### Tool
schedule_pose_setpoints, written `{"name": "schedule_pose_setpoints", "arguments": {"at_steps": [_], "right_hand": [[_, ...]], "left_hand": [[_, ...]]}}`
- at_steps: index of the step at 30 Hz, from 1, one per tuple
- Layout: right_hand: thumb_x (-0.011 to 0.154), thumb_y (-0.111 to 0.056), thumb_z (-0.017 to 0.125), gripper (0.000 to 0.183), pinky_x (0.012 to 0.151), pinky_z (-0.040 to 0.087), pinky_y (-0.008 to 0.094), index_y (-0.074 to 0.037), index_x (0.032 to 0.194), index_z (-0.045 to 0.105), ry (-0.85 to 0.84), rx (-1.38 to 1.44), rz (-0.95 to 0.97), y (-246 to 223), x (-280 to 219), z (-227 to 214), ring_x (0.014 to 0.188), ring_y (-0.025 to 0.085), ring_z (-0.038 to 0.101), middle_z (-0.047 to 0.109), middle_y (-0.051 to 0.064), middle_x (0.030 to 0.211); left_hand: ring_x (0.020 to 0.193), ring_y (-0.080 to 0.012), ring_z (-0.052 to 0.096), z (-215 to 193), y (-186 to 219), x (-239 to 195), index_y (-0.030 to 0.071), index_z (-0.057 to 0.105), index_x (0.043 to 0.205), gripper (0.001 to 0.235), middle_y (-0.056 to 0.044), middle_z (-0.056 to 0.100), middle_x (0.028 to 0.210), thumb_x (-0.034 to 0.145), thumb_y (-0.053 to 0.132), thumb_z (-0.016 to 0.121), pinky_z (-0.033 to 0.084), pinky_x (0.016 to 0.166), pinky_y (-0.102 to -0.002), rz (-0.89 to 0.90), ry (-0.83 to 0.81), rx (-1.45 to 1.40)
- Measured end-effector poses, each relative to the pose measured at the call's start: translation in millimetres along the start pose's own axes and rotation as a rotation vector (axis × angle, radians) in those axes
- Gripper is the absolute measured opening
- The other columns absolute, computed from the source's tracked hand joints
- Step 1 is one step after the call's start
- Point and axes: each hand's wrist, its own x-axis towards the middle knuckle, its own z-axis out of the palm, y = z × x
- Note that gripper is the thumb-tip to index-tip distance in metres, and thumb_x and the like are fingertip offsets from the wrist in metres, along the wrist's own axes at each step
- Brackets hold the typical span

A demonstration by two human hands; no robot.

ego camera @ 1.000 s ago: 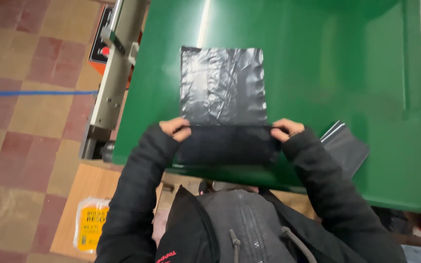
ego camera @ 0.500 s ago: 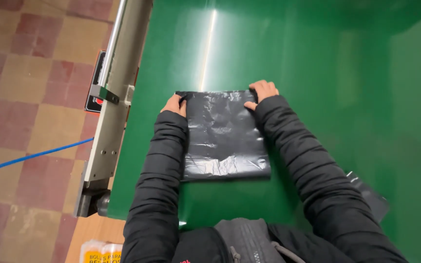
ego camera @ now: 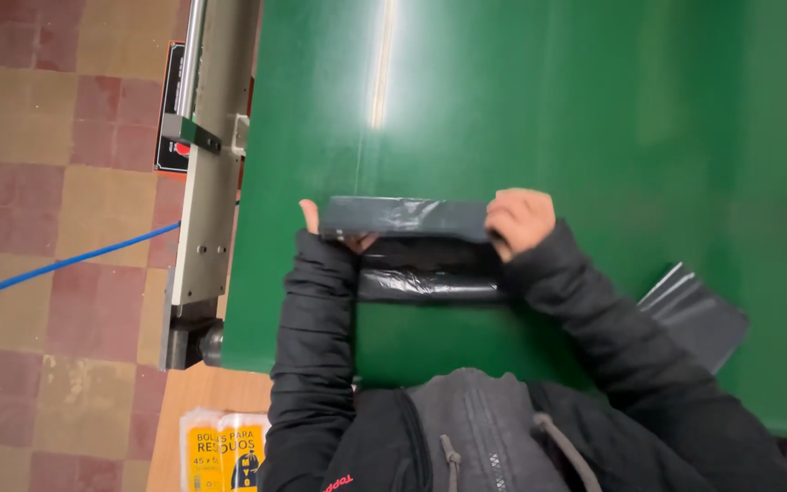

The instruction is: Fold plastic bags and insert them into yellow printed sleeves.

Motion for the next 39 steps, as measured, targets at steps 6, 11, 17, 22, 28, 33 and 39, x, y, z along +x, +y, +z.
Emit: {"name": "schedule_pose_setpoints", "arguments": {"at_steps": [6, 11, 17, 22, 28, 33, 39], "right_hand": [[0.067, -0.001, 0.074, 0.028, 0.095, 0.051, 0.047, -0.007, 0.093, 0.065, -0.06, -0.04, -0.019, -42.6, -80.5, 17.7, 0.114, 0.035, 0.065, 0.067, 0.011, 0.108], [0.07, -0.003, 0.074, 0.028, 0.102, 0.051, 0.049, -0.006, 0.097, 0.066, -0.108, -0.1, 0.016, -51.0, -102.7, 26.5, 0.122, 0.035, 0.063, 0.067, 0.012, 0.116], [0.079, -0.021, 0.079, 0.037, 0.106, 0.046, 0.053, -0.001, 0.104, 0.063, -0.149, -0.074, 0.039, -96.6, -89.3, 38.0, 0.128, 0.041, 0.056, 0.062, 0.021, 0.125], [0.073, -0.019, 0.077, 0.065, 0.111, 0.036, 0.056, -0.005, 0.133, 0.058, -0.421, 0.126, -0.053, -112.6, -129.9, 109.5, 0.138, 0.046, 0.041, 0.05, 0.022, 0.144], [0.09, -0.013, 0.057, 0.057, 0.113, 0.043, 0.044, 0.0, 0.145, 0.051, -0.258, 0.65, 0.454, -80.7, -202.5, 98.4, 0.13, 0.032, 0.057, 0.062, 0.019, 0.141], [0.109, -0.025, 0.044, 0.042, 0.081, 0.047, 0.042, -0.001, 0.142, 0.056, -0.01, 1.181, 1.265, -34.0, -234.9, 122.5, 0.093, 0.026, 0.056, 0.064, 0.019, 0.113], [0.098, -0.029, 0.049, 0.043, 0.069, 0.058, 0.045, -0.002, 0.131, 0.048, 0.019, 1.267, 1.498, -1.2, -235.1, 67.5, 0.082, 0.031, 0.07, 0.068, 0.019, 0.107]], "left_hand": [[0.133, -0.0339, 0.053, -25.2, -24.2, -50.8, -0.002, 0.04, 0.15, 0.09, -0.02, 0.053, 0.148, 0.095, 0.068, 0.055, 0.041, 0.114, -0.046, 0.48, 0.109, 0.574], [0.121, -0.0425, 0.053, 117.8, -21.0, -152.7, -0.006, 0.056, 0.126, 0.078, -0.025, 0.058, 0.129, 0.067, 0.038, 0.08, 0.042, 0.103, -0.051, 1.173, 0.189, 2.069], [0.115, -0.0282, 0.064, 94.7, -36.9, -150.3, 0.012, 0.067, 0.11, 0.018, -0.006, 0.068, 0.114, 0.095, 0.02, 0.072, 0.052, 0.09, -0.044, 0.559, -0.242, 2.769], [0.092, -0.0365, 0.071, 133.0, -91.7, -111.7, 0.007, 0.071, 0.095, 0.031, -0.017, 0.073, 0.095, 0.084, 0.036, 0.067, 0.054, 0.079, -0.045, -0.219, -0.685, 2.407], [0.088, -0.0192, 0.076, 117.7, -69.2, -10.9, 0.008, 0.074, 0.085, 0.077, -0.005, 0.08, 0.092, 0.093, 0.068, 0.026, 0.052, 0.071, -0.029, -0.629, -0.038, 1.008], [0.071, -0.0321, 0.057, 112.1, -86.2, 0.9, 0.006, 0.06, 0.087, 0.053, -0.013, 0.06, 0.078, 0.1, 0.057, 0.055, 0.047, 0.066, -0.044, -0.231, 0.16, 1.58], [0.082, -0.0428, 0.065, 188.3, -101.6, -25.6, 0.003, 0.061, 0.094, 0.041, -0.021, 0.067, 0.085, 0.082, 0.04, 0.072, 0.053, 0.074, -0.051, 0.264, 0.339, 2.025]]}}
